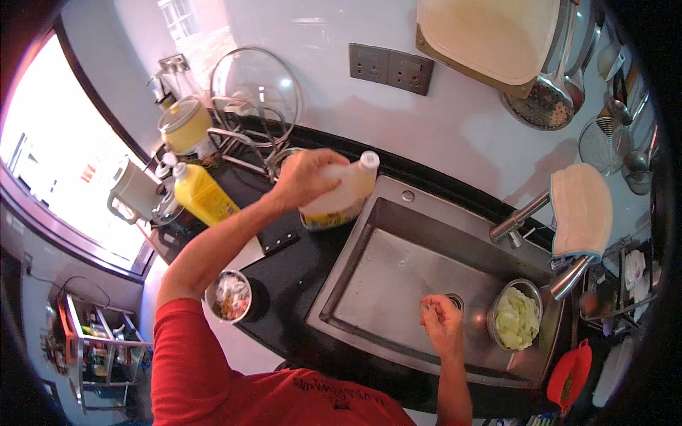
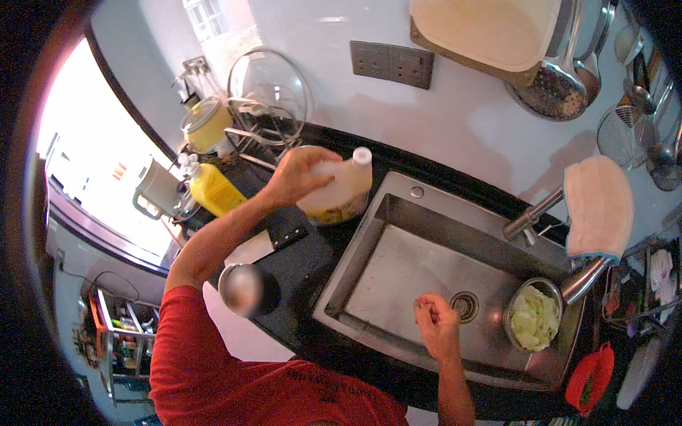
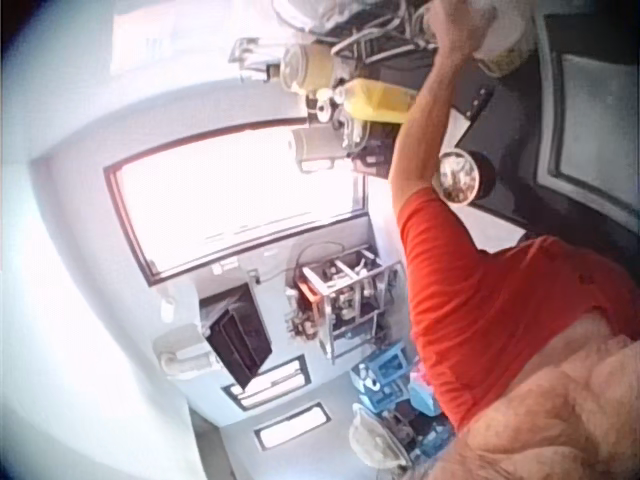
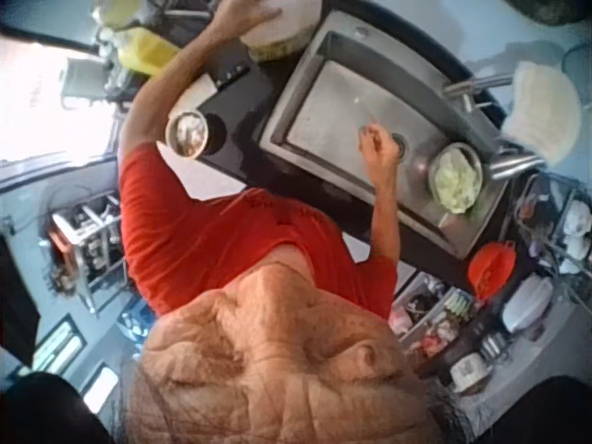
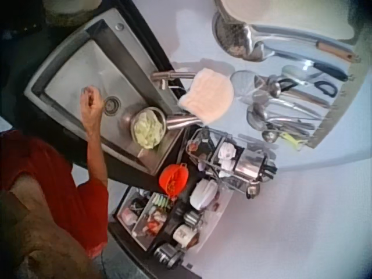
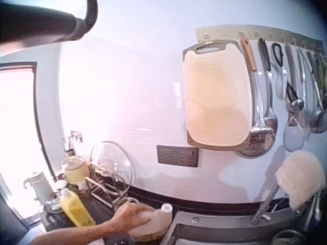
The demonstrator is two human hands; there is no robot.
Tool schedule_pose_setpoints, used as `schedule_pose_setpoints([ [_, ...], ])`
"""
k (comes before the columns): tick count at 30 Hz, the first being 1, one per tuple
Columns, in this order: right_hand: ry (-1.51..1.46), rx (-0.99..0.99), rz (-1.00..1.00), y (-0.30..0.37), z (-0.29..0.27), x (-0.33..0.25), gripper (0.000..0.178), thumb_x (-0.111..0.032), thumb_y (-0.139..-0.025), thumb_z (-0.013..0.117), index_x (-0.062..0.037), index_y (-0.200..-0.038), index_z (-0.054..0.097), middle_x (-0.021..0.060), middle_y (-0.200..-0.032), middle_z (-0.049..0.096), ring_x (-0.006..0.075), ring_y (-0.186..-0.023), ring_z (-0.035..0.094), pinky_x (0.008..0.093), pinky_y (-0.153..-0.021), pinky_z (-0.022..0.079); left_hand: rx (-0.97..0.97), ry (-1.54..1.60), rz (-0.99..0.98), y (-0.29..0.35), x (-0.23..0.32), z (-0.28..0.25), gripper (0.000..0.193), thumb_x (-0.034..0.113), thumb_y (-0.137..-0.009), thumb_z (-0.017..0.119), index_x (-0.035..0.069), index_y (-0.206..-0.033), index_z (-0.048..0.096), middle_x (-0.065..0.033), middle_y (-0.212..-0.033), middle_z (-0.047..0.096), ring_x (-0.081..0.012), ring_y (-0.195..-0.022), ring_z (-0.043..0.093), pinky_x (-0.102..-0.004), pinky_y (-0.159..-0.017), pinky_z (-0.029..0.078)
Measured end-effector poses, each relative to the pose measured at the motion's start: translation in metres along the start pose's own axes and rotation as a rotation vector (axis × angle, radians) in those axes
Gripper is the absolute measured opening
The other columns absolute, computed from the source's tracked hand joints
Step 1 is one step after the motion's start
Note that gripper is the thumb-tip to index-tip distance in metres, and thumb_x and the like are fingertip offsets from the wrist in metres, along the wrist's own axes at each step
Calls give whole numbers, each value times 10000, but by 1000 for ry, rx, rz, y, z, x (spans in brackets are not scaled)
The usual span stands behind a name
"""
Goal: The person washes chopped green vegetables in a red colander under running water in a kitchen sink. They then move to a table to crack an egg into a bowl and return to the sink area to pour a liquid from a large plastic bottle into a small bowl containing other ingredients.
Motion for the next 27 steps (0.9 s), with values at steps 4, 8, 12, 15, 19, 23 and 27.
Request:
schedule_pose_setpoints([
  [4, -44, 81, 108, -4, -6, 23, 93, -67, -839, 577, -7, -906, 552, 11, -637, 542, 68, -547, 497, 213, -492, 414, -20, -90, 91, -68, -32, 14, 287, 168, -657, 684, 105, -936, 667, -98, -816, 661, -221, -739, 638, -325, -678, 502],
  [8, -57, 129, 282, -1, -5, 36, 81, -68, -845, 555, -18, -909, 552, 23, -636, 538, 67, -541, 485, 212, -475, 398, 26, -106, 173, -114, -59, 26, 284, 260, -650, 732, 178, -916, 678, -88, -814, 658, -257, -727, 629, -341, -647, 497],
  [12, -51, 145, 413, 4, -2, 62, 82, -53, -833, 535, -26, -909, 552, 25, -623, 529, 66, -531, 477, 207, -457, 374, 71, -164, 272, -141, -71, 32, 281, 291, -662, 725, 215, -927, 677, -62, -854, 663, -248, -746, 631, -340, -666, 503],
  [15, -118, 136, 449, 3, 6, 70, 113, -68, -812, 553, -28, -917, 556, 26, -614, 532, 69, -512, 468, 203, -447, 364, 148, -178, 334, -141, -90, 34, 307, 319, -661, 717, 232, -951, 670, -46, -879, 665, -241, -752, 628, -342, -667, 505],
  [19, -181, 106, 421, 4, 15, 79, 99, -91, -843, 528, -1, -880, 547, 43, -584, 491, 83, -469, 421, 212, -403, 313, 248, -426, 366, -138, -80, 34, 473, 343, -652, 714, 265, -1101, 588, -50, -970, 568, -251, -931, 508, -380, -775, 433],
  [23, -207, 32, 355, 0, 21, 81, 86, -65, -834, 525, 7, -879, 543, 49, -575, 488, 86, -457, 423, 209, -391, 315, 458, -417, 377, -72, -23, -4, 568, 248, -646, 712, 180, -1176, 521, -97, -1062, 474, -292, -960, 444, -404, -815, 400],
  [27, -160, -87, 285, 3, 34, 57, 87, -85, -848, 545, -3, -877, 546, 38, -576, 487, 78, -455, 420, 197, -402, 322, 398, -564, 483, 41, 21, -39, 431, 159, -612, 693, 164, -1033, 600, -86, -1036, 484, -266, -964, 475, -386, -835, 401],
])
Point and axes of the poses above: each hand's wrist, its own y-axis away from the middle knuckle, its own z-axis out of the palm, x = y × z, the point moved 4 cm from there along -y, towards the middle knuckle
